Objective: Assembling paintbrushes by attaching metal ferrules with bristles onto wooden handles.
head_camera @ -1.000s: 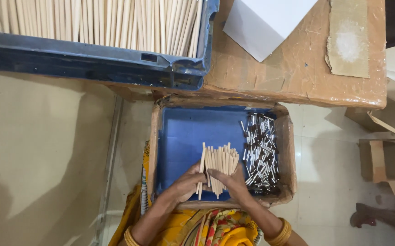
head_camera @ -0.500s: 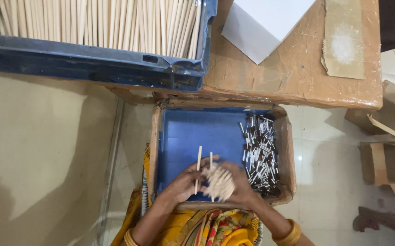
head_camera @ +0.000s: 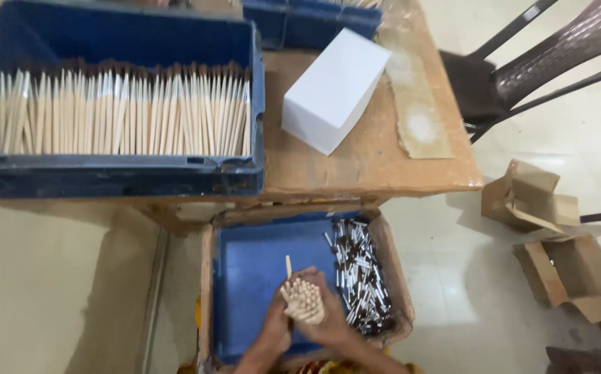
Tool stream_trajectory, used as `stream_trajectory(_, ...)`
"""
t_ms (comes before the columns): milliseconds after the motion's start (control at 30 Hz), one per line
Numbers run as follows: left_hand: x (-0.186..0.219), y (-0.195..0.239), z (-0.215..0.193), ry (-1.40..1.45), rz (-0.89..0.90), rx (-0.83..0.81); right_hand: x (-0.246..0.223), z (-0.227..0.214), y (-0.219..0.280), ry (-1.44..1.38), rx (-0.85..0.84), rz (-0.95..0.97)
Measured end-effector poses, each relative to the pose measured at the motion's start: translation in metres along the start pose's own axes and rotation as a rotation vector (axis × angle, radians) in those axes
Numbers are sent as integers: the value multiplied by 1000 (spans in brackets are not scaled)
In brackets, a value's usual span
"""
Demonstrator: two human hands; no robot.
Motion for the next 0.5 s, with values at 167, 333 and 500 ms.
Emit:
stream_trajectory(167, -16, -27, 1, -14, -60, 165, -25, -21, -20, 174, 182, 210)
stream_trajectory(333, 0, -30, 47, -286, -277, 234, 21, -57, -5, -43, 304, 310)
stream_trajectory(500, 143, 20, 232, -844, 429, -214, 195, -22, 95, -605, 224, 472)
Point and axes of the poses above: each hand's wrist, its own y-axis away from the middle knuckle, its own z-axis out of the palm, x = y × z, the point moved 6 cm from there along -y, towards the middle knuckle, and after that the axes turned 8 degrees about -x, right-handed, at the moved point
